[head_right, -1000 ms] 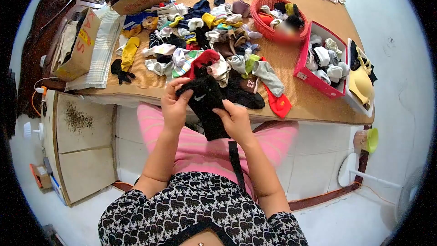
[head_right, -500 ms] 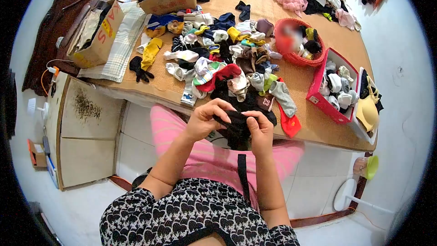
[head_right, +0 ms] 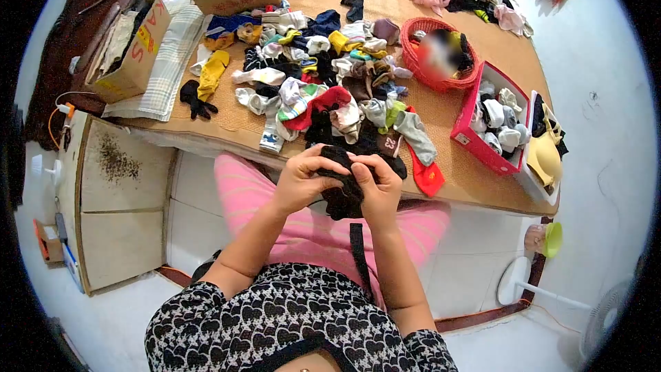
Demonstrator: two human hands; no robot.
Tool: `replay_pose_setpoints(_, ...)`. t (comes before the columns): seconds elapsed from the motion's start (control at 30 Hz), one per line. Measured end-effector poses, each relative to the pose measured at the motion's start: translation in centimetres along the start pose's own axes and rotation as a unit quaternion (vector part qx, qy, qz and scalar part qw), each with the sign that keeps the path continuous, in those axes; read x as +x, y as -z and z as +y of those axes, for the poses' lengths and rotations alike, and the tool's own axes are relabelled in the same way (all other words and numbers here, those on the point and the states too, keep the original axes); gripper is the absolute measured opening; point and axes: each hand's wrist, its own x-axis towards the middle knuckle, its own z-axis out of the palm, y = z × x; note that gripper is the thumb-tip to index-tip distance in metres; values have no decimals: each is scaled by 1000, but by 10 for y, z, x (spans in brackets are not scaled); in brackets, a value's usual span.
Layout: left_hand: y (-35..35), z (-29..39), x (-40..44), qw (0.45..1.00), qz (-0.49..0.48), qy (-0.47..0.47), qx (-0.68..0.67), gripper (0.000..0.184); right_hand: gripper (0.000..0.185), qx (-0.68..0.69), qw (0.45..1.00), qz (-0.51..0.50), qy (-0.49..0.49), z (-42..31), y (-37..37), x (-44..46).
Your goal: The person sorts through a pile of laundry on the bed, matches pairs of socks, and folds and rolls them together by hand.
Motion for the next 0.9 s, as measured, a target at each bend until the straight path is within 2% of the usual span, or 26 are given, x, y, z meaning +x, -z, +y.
replay_pose_setpoints(0.07, -2, 0, 0, 1000, 13, -14, 3, 21, 36, -4, 998, -50, 28, -1, 3, 2)
replay_pose_setpoints(0.1, -4, -1, -1, 998, 57, 9, 0, 21, 47, -6, 997, -73, 37, -2, 5, 3)
replay_pose_setpoints(0.13, -5, -1, -2, 994, 102, 33, -2, 21, 59, 31, 997, -65, 9, -4, 0, 2)
replay_pose_setpoints(0.17, -6, 0, -2, 994, 101, 33, -3, 21, 74, 69, 996, -56, -19, -4, -7, -1)
replay_pose_setpoints(0.23, -9, 1, 0, 986, 163, 23, -6, 20, 65, 27, 995, -72, -58, 1, -9, -5)
replay_pose_setpoints(0.27, -9, -2, -2, 989, 140, 35, 37, 19, 49, 42, 992, -81, -83, 6, -8, -6)
replay_pose_setpoints(0.3, -7, -1, -5, 989, 116, 48, 79, 18, 31, 0, 992, -53, -114, 12, -6, -8)
replay_pose_setpoints(0.37, -8, 1, -7, 993, 76, 49, 77, 22, 21, 45, 993, -15, -110, 15, -4, -11)
replay_pose_setpoints(0.43, -11, 8, -5, 990, 138, 27, 10, 28, 20, 37, 995, -17, -93, 11, -2, -13)
replay_pose_setpoints(0.5, -8, 3, -4, 990, 138, 7, 20, 34, 20, 30, 997, -21, -74, 10, -1, -14)
replay_pose_setpoints(0.57, -6, 2, -4, 992, 111, 50, -39, 35, 20, 17, 998, -36, -57, 10, 1, -16)
replay_pose_setpoints(0.6, -10, 3, -2, 986, 127, 51, -94, 36, 20, 17, 998, -36, -57, 9, 2, -16)
replay_pose_setpoints(0.63, -9, 3, -2, 986, 126, 51, -94, 36, 18, 4, 997, -45, -56, 8, 4, -16)
replay_pose_setpoints(0.7, -3, 2, -2, 974, 94, 96, -180, 31, 17, -7, 997, -54, -56, 8, 8, -18)
replay_pose_setpoints(0.73, -2, 3, -2, 977, 97, 110, -154, 19, 16, -10, 995, -72, -63, 10, 12, -19)
replay_pose_setpoints(0.77, 1, -1, -4, 977, 96, 112, -154, 19, 14, -12, 993, -89, -70, 12, 15, -20)
replay_pose_setpoints(0.83, 7, -4, -5, 993, 83, 67, -41, 13, 14, -21, 991, -103, -83, 17, 21, -22)
replay_pose_setpoints(0.87, 8, -3, -6, 992, 103, 64, 20, 20, 13, -30, 988, -119, -95, 18, 23, -22)
replay_pose_setpoints(0.9, 9, 3, -6, 992, 103, 64, 20, 20, 13, -30, 988, -118, -95, 17, 23, -23)
